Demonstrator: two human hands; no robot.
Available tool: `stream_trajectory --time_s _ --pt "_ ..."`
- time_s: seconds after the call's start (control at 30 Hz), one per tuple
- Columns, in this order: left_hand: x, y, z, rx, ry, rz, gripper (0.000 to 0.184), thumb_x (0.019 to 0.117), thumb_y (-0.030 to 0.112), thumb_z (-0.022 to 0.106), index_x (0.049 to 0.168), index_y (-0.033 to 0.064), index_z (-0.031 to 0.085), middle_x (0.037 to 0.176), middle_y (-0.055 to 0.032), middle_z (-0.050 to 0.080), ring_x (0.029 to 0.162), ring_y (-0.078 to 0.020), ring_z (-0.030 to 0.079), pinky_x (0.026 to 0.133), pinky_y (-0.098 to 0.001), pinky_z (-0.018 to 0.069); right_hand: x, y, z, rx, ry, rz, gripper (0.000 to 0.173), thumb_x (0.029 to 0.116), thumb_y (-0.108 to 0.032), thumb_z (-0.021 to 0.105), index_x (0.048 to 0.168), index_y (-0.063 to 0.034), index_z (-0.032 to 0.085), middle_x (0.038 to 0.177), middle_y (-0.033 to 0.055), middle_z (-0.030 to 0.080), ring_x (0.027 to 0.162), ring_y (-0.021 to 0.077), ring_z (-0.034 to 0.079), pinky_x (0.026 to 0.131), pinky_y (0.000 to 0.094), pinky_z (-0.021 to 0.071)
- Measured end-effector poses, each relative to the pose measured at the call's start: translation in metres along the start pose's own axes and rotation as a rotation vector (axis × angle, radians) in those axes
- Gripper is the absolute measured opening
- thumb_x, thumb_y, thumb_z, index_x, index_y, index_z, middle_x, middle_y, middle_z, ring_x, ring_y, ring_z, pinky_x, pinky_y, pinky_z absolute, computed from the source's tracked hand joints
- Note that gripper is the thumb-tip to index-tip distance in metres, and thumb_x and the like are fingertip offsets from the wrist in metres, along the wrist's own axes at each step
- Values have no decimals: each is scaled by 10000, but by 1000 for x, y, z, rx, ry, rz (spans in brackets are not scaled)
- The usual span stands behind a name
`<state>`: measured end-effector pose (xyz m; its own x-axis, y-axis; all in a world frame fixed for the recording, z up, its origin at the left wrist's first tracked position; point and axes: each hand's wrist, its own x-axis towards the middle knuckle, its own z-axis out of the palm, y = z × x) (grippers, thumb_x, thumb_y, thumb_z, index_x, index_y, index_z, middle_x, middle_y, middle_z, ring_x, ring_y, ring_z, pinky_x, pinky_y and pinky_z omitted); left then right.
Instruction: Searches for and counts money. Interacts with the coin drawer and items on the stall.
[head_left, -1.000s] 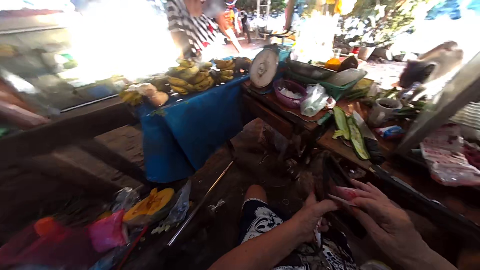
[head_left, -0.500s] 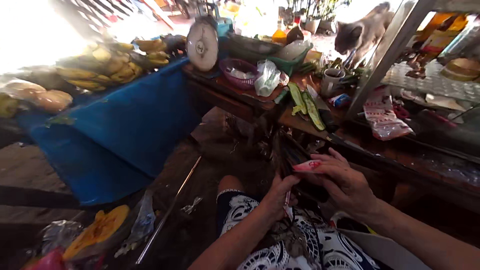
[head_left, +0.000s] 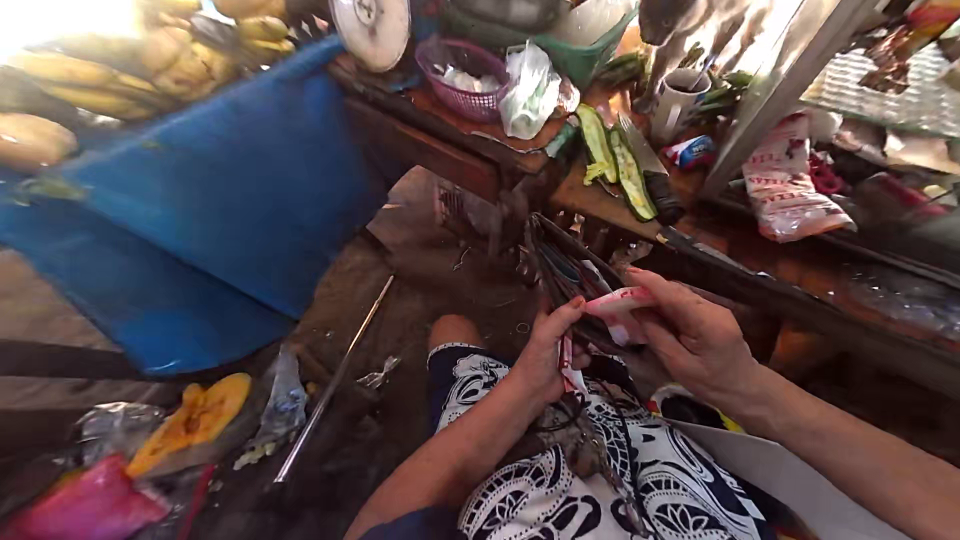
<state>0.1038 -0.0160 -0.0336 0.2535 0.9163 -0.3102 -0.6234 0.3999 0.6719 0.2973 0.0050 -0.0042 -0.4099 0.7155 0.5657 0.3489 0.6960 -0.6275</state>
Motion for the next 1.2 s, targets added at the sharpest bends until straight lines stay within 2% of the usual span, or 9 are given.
stream_trajectory --time_s 0.2,0.5,0.63,0.77,0.9,0.97,1.03,1.1,1.2 --pt "1 1 1 -1 15 5 221 1046 244 487 1234 132 461 776 -40 632 528 -49 539 445 -171 426 0 1 1 48 -24 73 441 1000 -90 600 1415 51 548 1137 137 723 1031 110 696 947 259 572" --pt "3 4 0 -36 46 14 238 1059 276 488 1259 150 456 768 -44 625 517 -57 533 444 -176 430 4 -3 -1 135 55 61 360 986 -50 607 1315 98 597 1109 124 723 992 92 701 900 242 597" --pt "2 5 3 38 96 15 225 1048 303 520 1223 163 504 765 -12 616 558 -63 554 472 -198 447 4 0 -2 102 18 13 197 1002 -141 601 1106 -28 724 1057 60 717 1014 75 676 908 224 573" --pt "1 7 3 22 72 70 352 1035 301 543 1336 147 447 886 -36 677 731 -105 674 630 -262 570 6 0 -1 137 33 -48 169 998 -233 618 1066 -133 736 1065 -10 726 1054 47 671 931 207 564" --pt "1 7 7 -19 145 56 279 1052 341 526 1284 190 486 803 -10 634 583 -66 581 509 -208 485 7 -9 -11 152 56 -89 165 1019 -262 599 1094 -186 725 1074 -53 725 1063 27 666 931 195 560" --pt "2 8 8 -54 185 63 241 1065 357 505 1251 205 499 760 -4 602 519 -54 519 453 -195 424 7 -18 -17 213 -19 -67 168 1022 -282 599 1093 -207 732 1044 -82 719 1015 4 662 893 180 562" --pt "3 7 7 -87 212 107 274 1067 356 500 1295 205 483 782 -16 614 532 -65 535 461 -204 441 4 -24 -18 306 -174 -48 176 1032 -317 601 1081 -207 729 1016 -82 720 981 8 670 877 199 576" --pt "4 5 5 -111 217 163 385 1058 348 502 1401 193 418 845 -48 631 592 -101 584 508 -239 495 0 -23 -11 340 -289 -72 214 1035 -310 591 1045 -147 729 999 -34 724 975 33 678 874 209 579" --pt "3 5 12 -133 226 222 368 1072 340 442 1385 147 421 873 -60 662 659 -122 646 568 -270 553 -5 -22 -2 287 -411 -70 223 1025 -209 558 1001 -75 735 1168 58 717 1140 76 655 969 218 547"
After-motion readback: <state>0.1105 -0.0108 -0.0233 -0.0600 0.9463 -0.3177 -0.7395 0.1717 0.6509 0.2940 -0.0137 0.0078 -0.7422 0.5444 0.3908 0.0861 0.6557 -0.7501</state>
